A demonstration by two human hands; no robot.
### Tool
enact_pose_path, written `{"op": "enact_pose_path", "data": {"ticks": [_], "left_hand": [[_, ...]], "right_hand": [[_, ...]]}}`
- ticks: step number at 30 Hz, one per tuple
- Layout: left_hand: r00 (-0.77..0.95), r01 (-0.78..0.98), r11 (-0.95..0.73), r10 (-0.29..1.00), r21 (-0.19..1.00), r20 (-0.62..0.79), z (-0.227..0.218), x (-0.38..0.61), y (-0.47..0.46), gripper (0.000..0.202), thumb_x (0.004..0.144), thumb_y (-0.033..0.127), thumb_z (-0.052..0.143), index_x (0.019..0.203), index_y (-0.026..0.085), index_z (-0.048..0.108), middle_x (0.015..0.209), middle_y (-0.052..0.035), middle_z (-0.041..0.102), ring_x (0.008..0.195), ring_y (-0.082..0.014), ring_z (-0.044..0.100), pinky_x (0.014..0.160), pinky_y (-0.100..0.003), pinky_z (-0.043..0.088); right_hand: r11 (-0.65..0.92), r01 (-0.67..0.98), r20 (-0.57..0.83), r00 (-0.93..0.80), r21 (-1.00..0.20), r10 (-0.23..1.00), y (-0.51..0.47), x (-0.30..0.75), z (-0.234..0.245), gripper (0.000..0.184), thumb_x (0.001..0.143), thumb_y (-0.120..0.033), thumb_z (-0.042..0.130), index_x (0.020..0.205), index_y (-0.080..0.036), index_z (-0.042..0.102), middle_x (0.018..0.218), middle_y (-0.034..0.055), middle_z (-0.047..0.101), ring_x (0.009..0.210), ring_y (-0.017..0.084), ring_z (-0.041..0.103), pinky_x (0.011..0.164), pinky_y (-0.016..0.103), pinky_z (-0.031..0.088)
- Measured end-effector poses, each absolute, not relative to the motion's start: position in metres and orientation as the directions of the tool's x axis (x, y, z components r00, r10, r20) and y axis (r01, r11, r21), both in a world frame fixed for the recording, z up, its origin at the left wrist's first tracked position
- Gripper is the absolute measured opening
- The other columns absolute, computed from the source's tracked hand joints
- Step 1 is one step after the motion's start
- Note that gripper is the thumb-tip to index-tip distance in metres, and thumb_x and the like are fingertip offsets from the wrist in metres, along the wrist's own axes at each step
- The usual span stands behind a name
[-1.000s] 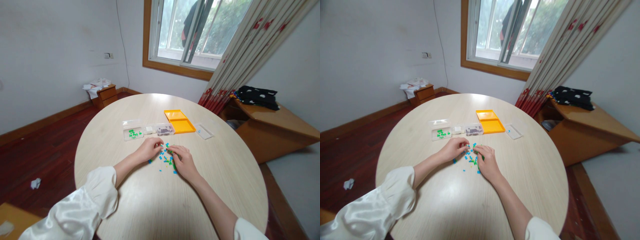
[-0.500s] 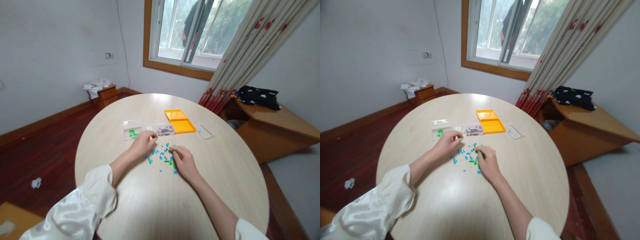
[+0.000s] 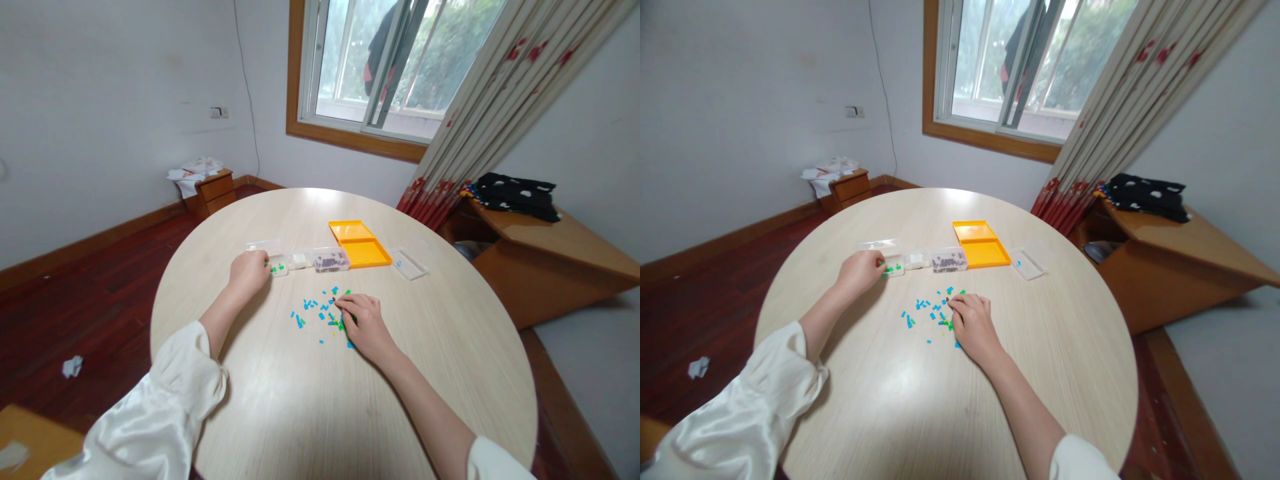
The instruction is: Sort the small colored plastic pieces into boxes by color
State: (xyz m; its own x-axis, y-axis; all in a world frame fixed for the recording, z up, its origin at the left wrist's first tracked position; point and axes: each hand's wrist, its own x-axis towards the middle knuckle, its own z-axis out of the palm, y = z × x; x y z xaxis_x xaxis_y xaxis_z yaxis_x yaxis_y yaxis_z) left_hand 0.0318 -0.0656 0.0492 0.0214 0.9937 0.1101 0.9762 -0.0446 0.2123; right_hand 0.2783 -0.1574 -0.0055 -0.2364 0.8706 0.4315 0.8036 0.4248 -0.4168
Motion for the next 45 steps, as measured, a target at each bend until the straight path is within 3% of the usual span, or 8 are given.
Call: {"op": "enact_pose_path", "data": {"ticks": [8,17,22,28,33,36,39,45], "left_hand": [[0.005,0.964,-0.039,0.992,0.263,0.128,0.052,0.036,-0.069,0.025,0.081,0.028,0.045,0.089,0.018,0.067,0.089,-0.0118,0.069,0.083,-0.0269,0.063,0.064,-0.031,0.042],[0.403,0.727,-0.469,0.883,0.501,0.240,0.039,0.069,-0.086,0.015,0.082,0.023,0.053,0.084,0.015,0.066,0.077,-0.0060,0.065,0.071,-0.0175,0.056,0.068,-0.028,0.040],[0.537,0.480,-0.611,0.772,0.629,0.340,0.028,0.084,-0.096,0.015,0.078,0.023,0.061,0.090,0.015,0.066,0.081,-0.0050,0.066,0.076,-0.0156,0.057,0.071,-0.026,0.042],[0.547,0.331,-0.579,0.761,0.745,0.349,0.026,0.098,-0.110,0.011,0.077,0.019,0.061,0.086,0.015,0.067,0.080,-0.0038,0.067,0.071,-0.0127,0.055,0.066,-0.022,0.041],[0.477,0.362,-0.494,0.827,0.790,0.298,0.030,0.099,-0.109,0.008,0.074,0.014,0.060,0.078,0.015,0.067,0.074,-0.0020,0.065,0.065,-0.0114,0.052,0.063,-0.022,0.040],[0.404,0.374,-0.442,0.869,0.815,0.286,0.031,0.098,-0.106,0.006,0.072,0.013,0.059,0.073,0.014,0.065,0.066,0.0002,0.061,0.060,-0.0105,0.048,0.060,-0.022,0.037],[0.322,0.342,-0.376,0.908,0.861,0.269,0.030,0.096,-0.101,0.004,0.070,0.012,0.059,0.069,0.014,0.063,0.059,0.0022,0.055,0.055,-0.0095,0.045,0.055,-0.022,0.035],[0.261,0.134,-0.185,0.954,0.973,0.146,0.026,0.095,-0.093,0.007,0.069,0.012,0.060,0.062,0.014,0.057,0.056,0.0028,0.053,0.052,-0.0081,0.048,0.054,-0.021,0.036]], "right_hand": [[0.438,0.803,0.434,-0.253,-0.405,0.865,-0.157,0.277,-0.005,0.023,0.085,-0.012,0.047,0.092,-0.018,0.067,0.098,0.0085,0.067,0.095,0.021,0.057,0.084,0.041,0.035],[0.399,0.776,0.437,-0.179,-0.488,0.882,-0.156,0.277,-0.006,0.028,0.084,-0.012,0.044,0.097,-0.018,0.067,0.100,0.0095,0.067,0.097,0.022,0.057,0.085,0.042,0.038],[0.407,0.636,0.438,-0.118,-0.656,0.891,-0.159,0.272,0.002,0.028,0.085,-0.017,0.045,0.099,-0.022,0.068,0.103,0.0080,0.068,0.100,0.021,0.058,0.089,0.043,0.042],[0.383,0.373,0.370,-0.110,-0.845,0.923,-0.164,0.262,0.010,0.023,0.083,-0.023,0.051,0.097,-0.025,0.070,0.107,0.0056,0.068,0.105,0.019,0.058,0.095,0.040,0.042],[0.298,0.317,0.292,-0.067,-0.900,0.954,-0.162,0.265,0.014,0.026,0.080,-0.024,0.052,0.100,-0.022,0.068,0.107,0.0063,0.068,0.105,0.020,0.059,0.094,0.040,0.044],[0.268,0.456,0.315,0.028,-0.849,0.949,-0.157,0.276,0.011,0.027,0.080,-0.024,0.048,0.098,-0.020,0.068,0.104,0.0082,0.069,0.100,0.021,0.061,0.089,0.040,0.045],[0.269,0.693,0.434,0.070,-0.669,0.898,-0.150,0.291,0.003,0.030,0.079,-0.018,0.043,0.097,-0.018,0.068,0.101,0.0105,0.069,0.098,0.024,0.060,0.089,0.044,0.042],[0.298,0.852,0.458,-0.078,-0.432,0.886,-0.142,0.303,-0.014,0.042,0.077,-0.006,0.038,0.105,-0.019,0.066,0.110,0.0107,0.065,0.103,0.023,0.057,0.088,0.044,0.040]]}}
